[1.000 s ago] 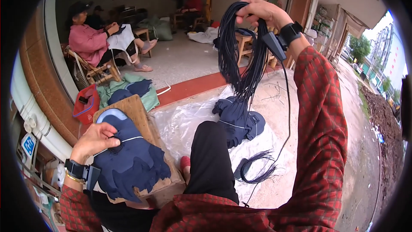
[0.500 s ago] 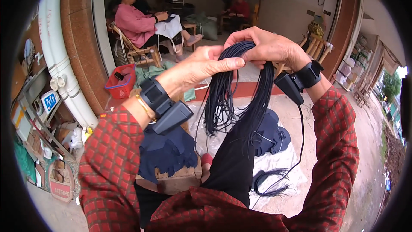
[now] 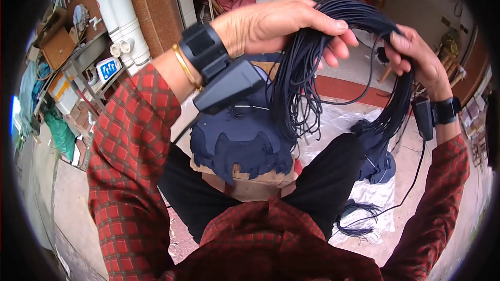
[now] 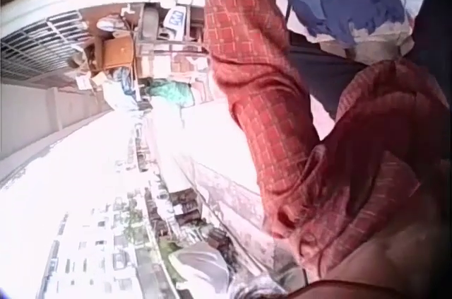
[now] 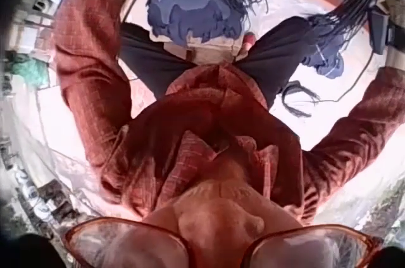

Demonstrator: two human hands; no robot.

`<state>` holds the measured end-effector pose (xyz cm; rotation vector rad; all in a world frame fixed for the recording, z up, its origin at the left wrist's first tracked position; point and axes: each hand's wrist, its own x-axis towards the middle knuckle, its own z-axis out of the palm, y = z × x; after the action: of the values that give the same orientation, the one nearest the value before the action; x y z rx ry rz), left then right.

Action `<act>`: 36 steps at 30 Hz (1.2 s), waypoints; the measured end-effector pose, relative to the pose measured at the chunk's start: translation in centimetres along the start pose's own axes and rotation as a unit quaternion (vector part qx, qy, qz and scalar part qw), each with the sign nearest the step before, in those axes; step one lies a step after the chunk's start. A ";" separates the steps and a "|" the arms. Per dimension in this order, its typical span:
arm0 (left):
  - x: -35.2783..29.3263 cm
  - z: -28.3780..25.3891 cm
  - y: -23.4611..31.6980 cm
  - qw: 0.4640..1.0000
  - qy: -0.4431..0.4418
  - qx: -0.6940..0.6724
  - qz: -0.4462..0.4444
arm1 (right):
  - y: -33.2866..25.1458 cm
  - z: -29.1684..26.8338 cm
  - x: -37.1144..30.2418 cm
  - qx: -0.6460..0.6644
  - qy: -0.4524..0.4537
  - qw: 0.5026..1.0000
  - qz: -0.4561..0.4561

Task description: Threading a shoe upper component and organizing bundles of shoe straps/cords.

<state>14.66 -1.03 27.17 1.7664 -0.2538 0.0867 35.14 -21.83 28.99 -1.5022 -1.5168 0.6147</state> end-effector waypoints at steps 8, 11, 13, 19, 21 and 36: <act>1.5 2.6 -4.5 0.995 -0.057 -0.072 0.026 | 3.4 -1.3 2.3 0.025 0.062 0.995 0.070; 3.8 4.1 -3.1 0.991 -0.036 -0.131 -0.007 | 6.0 -2.3 1.1 -0.003 0.127 0.990 0.061; 5.9 3.7 -2.3 0.989 0.018 -0.137 0.055 | 8.8 -2.5 1.7 -0.146 0.219 0.962 -0.069; 9.7 2.3 -0.9 0.980 0.126 -0.126 0.093 | 6.7 2.2 0.5 0.059 0.348 0.919 -0.173; 10.7 2.2 -1.3 0.979 0.150 -0.113 0.083 | 4.6 4.0 0.1 0.153 0.289 0.929 -0.170; 11.1 -2.0 -1.0 0.957 0.282 -0.049 0.042 | 11.1 4.6 2.2 0.075 0.192 0.978 -0.012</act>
<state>25.85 -0.22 28.84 1.5593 0.0814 0.6191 37.34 -17.01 18.00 -1.3896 -1.1637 0.3871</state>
